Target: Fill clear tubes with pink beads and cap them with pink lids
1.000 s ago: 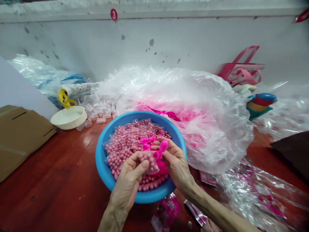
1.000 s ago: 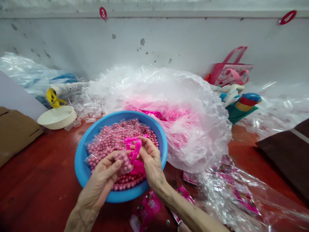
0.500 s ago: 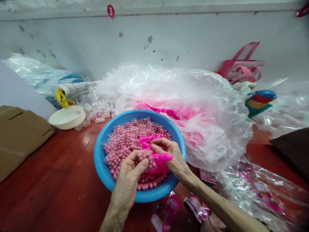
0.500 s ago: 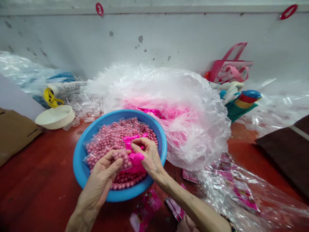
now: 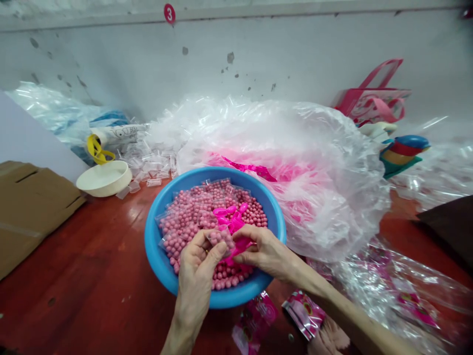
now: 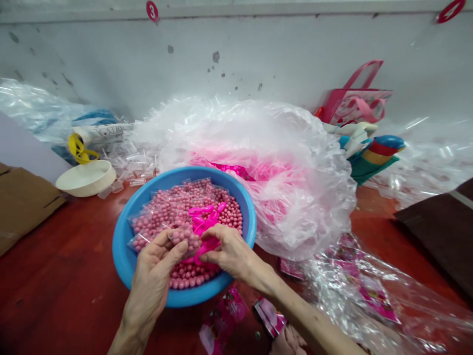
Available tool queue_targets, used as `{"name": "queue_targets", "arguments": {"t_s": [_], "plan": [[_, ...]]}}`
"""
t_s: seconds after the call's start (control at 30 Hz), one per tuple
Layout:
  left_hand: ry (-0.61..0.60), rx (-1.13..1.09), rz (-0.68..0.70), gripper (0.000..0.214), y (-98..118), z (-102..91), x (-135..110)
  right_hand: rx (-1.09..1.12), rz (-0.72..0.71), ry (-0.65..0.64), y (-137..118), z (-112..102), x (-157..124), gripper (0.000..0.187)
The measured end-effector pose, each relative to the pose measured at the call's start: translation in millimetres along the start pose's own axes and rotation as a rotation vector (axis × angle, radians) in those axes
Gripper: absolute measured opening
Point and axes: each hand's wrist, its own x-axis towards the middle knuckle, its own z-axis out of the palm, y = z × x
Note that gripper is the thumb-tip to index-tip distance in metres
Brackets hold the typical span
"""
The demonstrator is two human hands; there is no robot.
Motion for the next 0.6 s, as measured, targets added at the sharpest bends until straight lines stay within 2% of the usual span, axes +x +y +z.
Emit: {"name": "queue_targets", "arguments": {"t_s": [0.1,0.17,0.27,0.4,0.6], "plan": [[0.010,0.016,0.003,0.009,1,0.7,0,-0.080,-0.179,0.068,7,1,-5,0.006],[0.015,0.027,0.013,0.009,2,1.0,0,-0.070,-0.204,0.095,7,-2,-6,0.005],[0.007,0.053,0.018,0.008,3,1.2,0,-0.050,-0.105,0.172,-4,-14,-5,0.007],[-0.040,0.149,0.018,0.009,2,1.4,-2,0.212,0.071,0.280,-24,-26,-4,0.013],[-0.014,0.367,0.137,0.016,1,1.9,-9,0.403,0.087,0.202,-30,-15,-8,0.015]]}}
